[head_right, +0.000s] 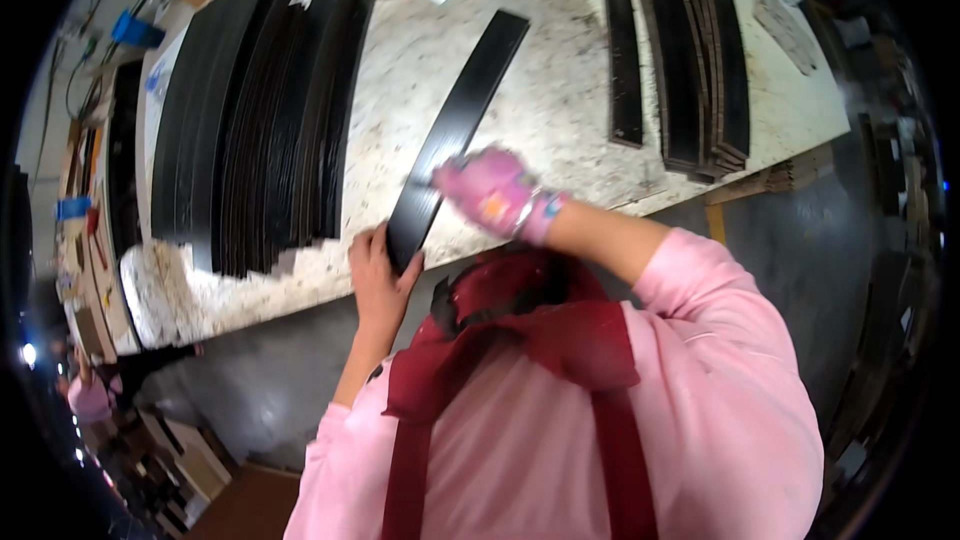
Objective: The person scrapes the edges and surfaces of long, dark wooden boards with a small metal tool, handling the boards one at a time and placing them in stacks on a workbench.
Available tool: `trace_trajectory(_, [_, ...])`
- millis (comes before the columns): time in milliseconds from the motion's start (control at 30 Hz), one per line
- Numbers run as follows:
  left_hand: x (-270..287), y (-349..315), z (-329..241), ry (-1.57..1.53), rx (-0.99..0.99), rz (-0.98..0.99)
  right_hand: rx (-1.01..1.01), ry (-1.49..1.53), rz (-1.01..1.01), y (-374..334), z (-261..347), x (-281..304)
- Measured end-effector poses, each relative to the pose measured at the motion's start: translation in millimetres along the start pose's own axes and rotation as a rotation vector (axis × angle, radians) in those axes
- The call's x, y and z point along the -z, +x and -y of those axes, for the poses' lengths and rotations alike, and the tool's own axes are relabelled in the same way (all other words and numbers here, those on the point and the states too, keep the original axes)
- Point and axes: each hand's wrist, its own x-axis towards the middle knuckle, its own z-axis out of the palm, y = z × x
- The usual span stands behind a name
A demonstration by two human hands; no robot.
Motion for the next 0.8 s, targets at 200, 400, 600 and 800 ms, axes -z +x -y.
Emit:
trace_trajectory(200, [29, -39, 3, 0.016, 0.080, 0.048, -0.369, 0.274, -0.085, 48, -72, -5])
trace_trajectory(400, [35, -47, -2, 0.050, 0.090, 0.050, -0.367, -0.227, -0.206, 75, -146, 51])
trace_trajectory(600, [41, -46, -6, 0.071, 0.148, 0.135, -0.375, -0.179, -0.116, 74, -119, 39])
trace_trajectory(800, [35, 6, -32, 0.063, 0.014, 0.106, -0.296, 0.065, -0.354, 59, -112, 45])
